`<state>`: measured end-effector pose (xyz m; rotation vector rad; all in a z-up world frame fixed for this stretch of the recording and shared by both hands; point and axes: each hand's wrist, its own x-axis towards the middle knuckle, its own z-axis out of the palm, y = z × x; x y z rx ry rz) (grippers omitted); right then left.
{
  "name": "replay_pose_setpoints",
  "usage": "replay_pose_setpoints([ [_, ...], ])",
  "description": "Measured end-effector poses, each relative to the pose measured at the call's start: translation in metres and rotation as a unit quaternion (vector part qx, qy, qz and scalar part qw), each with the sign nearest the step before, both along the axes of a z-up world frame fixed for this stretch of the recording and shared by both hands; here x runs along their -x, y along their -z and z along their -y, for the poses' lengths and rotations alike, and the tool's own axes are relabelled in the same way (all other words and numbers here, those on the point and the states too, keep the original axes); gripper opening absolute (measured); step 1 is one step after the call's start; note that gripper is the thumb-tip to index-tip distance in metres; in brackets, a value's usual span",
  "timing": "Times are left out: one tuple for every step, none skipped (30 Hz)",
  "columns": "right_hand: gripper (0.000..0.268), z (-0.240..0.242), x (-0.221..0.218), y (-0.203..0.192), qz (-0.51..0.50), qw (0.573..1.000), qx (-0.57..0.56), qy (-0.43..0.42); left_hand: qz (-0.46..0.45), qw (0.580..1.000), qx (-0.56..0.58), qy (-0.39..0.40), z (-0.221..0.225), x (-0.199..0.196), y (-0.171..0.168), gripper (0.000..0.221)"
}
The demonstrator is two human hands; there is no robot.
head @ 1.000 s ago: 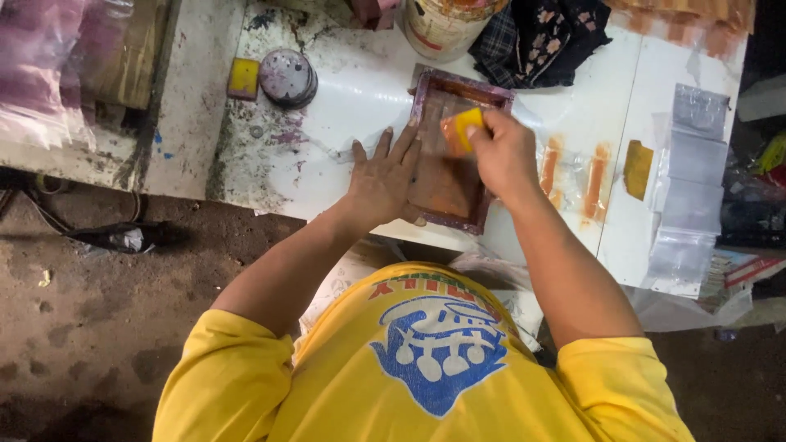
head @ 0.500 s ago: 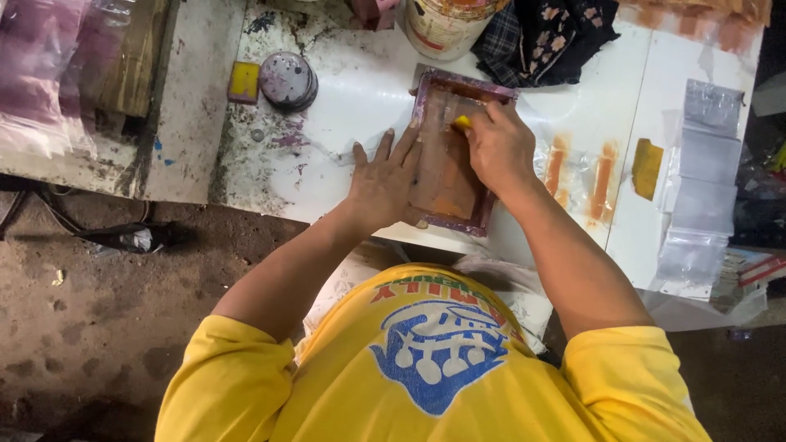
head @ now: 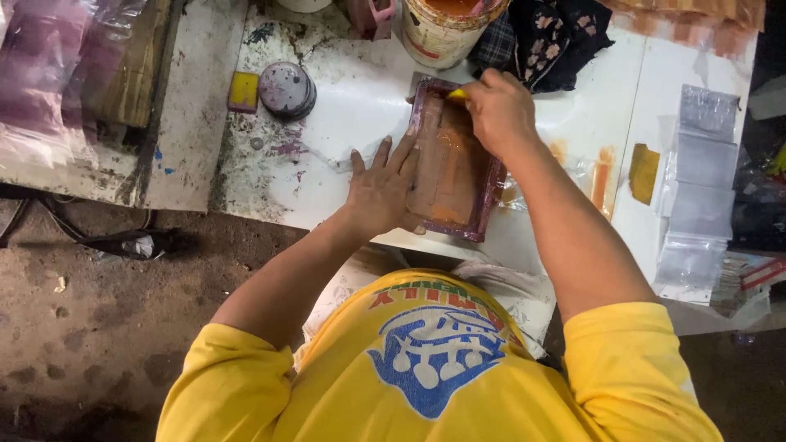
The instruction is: The person is preparing a screen printing frame by applying a substance with a small scraper and then cleaning the screen and the surrounding work surface with a cloth.
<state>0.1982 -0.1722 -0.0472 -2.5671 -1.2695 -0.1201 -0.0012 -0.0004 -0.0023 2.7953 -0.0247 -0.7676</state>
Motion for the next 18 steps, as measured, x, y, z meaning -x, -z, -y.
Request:
replay_pose_setpoints([
  [0.023,0.0,-0.001,0.003,0.0,1.0,0.0,-0.001,0.0,1.0,0.0,-0.001,-0.001,-0.002,0.0,0.144],
  [0.011,0.001,0.002,0.008,0.044,0.998,-0.024,-0.034,0.0,1.0,0.004,0.0,-0.001,-0.001,0.002,0.142],
  [0.011,0.001,0.004,0.014,0.087,0.993,-0.048,-0.066,0.0,1.0,0.008,0.002,-0.001,-0.001,0.003,0.14],
  [0.011,0.002,0.009,0.01,0.084,0.993,-0.047,-0.065,-0.003,1.0,0.009,0.003,-0.001,0.0,0.002,0.14],
  [0.007,0.003,0.015,0.007,0.061,0.994,-0.027,-0.085,-0.001,1.0,-0.001,0.006,0.0,0.001,0.002,0.139],
  [0.01,0.004,0.018,0.001,0.042,0.994,-0.007,-0.103,0.006,1.0,-0.013,0.012,0.0,-0.001,0.0,0.138],
  [0.01,0.012,0.015,0.019,0.042,0.994,-0.007,-0.098,0.006,1.0,-0.013,0.016,-0.001,0.0,-0.007,0.138],
  [0.01,0.02,0.013,0.037,0.055,0.99,-0.033,-0.122,0.012,1.0,-0.001,0.012,-0.001,0.002,-0.013,0.129],
  [0.018,0.028,0.011,0.055,0.067,0.985,-0.059,-0.146,0.018,1.0,0.01,0.008,0.0,0.005,-0.02,0.121],
  [0.018,0.031,0.021,0.052,0.067,0.986,-0.058,-0.144,0.017,1.0,0.011,0.01,0.0,0.005,-0.019,0.121],
  [0.02,0.033,0.03,0.048,0.046,0.986,-0.063,-0.15,0.019,1.0,0.006,0.012,0.0,0.005,-0.019,0.122],
  [0.022,0.034,0.038,0.044,0.025,0.985,-0.069,-0.159,0.022,1.0,0.0,0.013,0.0,0.004,-0.019,0.124],
  [0.022,0.038,0.045,0.045,0.026,0.984,-0.069,-0.159,0.023,1.0,0.0,0.012,-0.001,0.004,-0.018,0.124],
  [0.026,0.043,0.052,0.045,0.008,0.983,-0.055,-0.173,0.027,1.0,-0.002,0.014,-0.001,0.004,-0.016,0.124],
  [0.03,0.048,0.06,0.045,-0.011,0.982,-0.041,-0.186,0.031,0.999,-0.003,0.016,-0.001,0.004,-0.014,0.125],
  [0.03,0.049,0.072,0.036,-0.011,0.982,-0.04,-0.184,0.03,0.999,-0.002,0.017,0.0,0.005,-0.013,0.125],
  [0.034,0.051,0.083,0.027,-0.036,0.982,-0.027,-0.182,0.034,0.999,-0.006,0.017,0.0,0.006,-0.012,0.125],
  [0.038,0.051,0.094,0.018,-0.061,0.982,-0.014,-0.181,0.039,0.999,-0.011,0.016,0.0,0.006,-0.011,0.124],
])
